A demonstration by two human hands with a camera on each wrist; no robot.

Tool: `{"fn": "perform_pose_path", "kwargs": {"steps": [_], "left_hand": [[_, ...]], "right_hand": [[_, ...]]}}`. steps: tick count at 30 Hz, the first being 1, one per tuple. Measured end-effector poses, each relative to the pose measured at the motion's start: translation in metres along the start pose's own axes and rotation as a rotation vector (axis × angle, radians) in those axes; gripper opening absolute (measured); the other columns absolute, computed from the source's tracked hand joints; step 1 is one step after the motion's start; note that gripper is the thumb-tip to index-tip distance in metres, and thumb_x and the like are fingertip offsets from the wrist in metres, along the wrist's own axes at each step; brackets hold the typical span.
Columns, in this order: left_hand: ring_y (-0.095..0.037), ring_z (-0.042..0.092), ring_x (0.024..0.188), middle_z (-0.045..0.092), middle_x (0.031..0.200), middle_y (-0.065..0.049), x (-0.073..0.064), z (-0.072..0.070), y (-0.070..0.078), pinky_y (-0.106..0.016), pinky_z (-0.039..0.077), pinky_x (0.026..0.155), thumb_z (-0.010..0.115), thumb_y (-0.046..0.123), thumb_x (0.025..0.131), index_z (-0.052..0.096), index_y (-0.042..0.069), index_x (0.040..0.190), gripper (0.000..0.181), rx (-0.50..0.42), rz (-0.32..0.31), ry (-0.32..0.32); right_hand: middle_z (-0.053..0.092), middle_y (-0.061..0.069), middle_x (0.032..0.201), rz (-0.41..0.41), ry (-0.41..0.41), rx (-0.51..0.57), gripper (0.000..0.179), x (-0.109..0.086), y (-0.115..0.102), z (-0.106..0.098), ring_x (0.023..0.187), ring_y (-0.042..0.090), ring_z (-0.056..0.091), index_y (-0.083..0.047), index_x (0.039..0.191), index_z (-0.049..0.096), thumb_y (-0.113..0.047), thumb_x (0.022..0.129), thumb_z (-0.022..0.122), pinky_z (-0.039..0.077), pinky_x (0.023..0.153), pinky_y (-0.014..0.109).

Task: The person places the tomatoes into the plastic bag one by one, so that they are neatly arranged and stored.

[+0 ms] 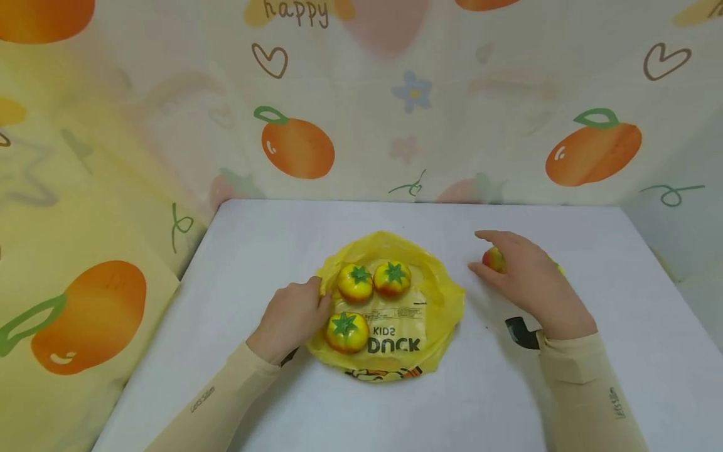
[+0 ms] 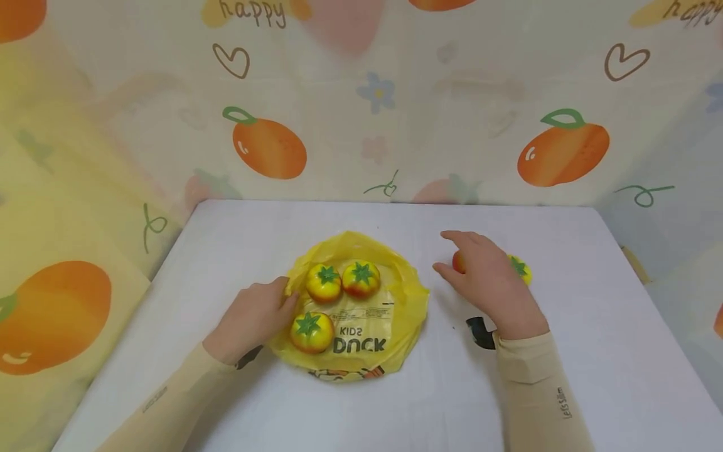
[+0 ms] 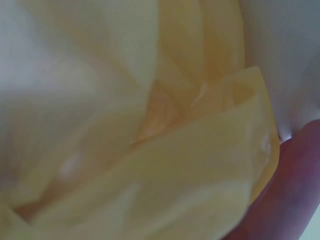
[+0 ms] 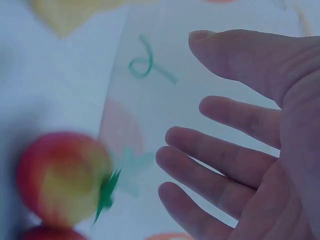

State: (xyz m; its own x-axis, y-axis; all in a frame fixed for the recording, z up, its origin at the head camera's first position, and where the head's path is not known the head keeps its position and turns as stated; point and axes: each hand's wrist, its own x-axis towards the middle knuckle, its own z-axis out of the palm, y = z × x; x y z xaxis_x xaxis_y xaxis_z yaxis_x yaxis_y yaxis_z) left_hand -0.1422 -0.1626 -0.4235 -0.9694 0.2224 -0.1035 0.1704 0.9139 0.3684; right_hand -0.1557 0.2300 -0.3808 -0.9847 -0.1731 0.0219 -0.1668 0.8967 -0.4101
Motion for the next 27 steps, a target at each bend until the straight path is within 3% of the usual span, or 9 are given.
{"fn": "perform_pose_path", "kwargs": {"steps": [4,15,22,27], "left_hand": [[-0.019,0.05,0.049,0.053,0.064,-0.005,0.0,0.0,0.0,-0.028,0.038,0.046,0.061,0.027,0.108,0.062,0.003,0.097,0.026,-0.008,0.005,-0.008],[-0.02,0.051,0.051,0.054,0.065,-0.006,0.001,-0.001,0.001,-0.029,0.039,0.047,0.06,0.029,0.108,0.062,0.002,0.102,0.027,0.001,-0.022,-0.026],[-0.021,0.051,0.051,0.054,0.064,-0.006,0.0,-0.002,0.003,-0.03,0.037,0.047,0.061,0.026,0.107,0.062,0.002,0.099,0.026,0.015,0.001,-0.006],[-0.02,0.051,0.05,0.054,0.064,-0.006,-0.001,-0.001,0.002,-0.029,0.036,0.047,0.062,0.026,0.107,0.061,0.002,0.097,0.026,0.026,0.014,0.002]], "right_hand": [[0.053,0.023,0.16,0.071,-0.016,-0.007,0.07,0.001,0.02,-0.001,0.148,0.048,0.046,-0.011,0.159,0.05,-0.044,0.101,0.074,0.036,0.122,0.07],[0.058,0.031,0.149,0.067,0.001,-0.087,0.073,0.011,0.042,0.013,0.133,0.053,0.055,-0.008,0.155,0.052,-0.048,0.099,0.076,0.04,0.115,0.072],[0.06,0.032,0.145,0.078,0.011,-0.126,0.073,0.013,0.048,0.019,0.137,0.05,0.052,-0.007,0.153,0.052,-0.047,0.098,0.077,0.02,0.119,0.077],[0.062,0.034,0.142,0.076,0.011,-0.141,0.074,0.014,0.051,0.022,0.136,0.05,0.053,-0.007,0.153,0.053,-0.048,0.097,0.078,0.014,0.119,0.08]]}}
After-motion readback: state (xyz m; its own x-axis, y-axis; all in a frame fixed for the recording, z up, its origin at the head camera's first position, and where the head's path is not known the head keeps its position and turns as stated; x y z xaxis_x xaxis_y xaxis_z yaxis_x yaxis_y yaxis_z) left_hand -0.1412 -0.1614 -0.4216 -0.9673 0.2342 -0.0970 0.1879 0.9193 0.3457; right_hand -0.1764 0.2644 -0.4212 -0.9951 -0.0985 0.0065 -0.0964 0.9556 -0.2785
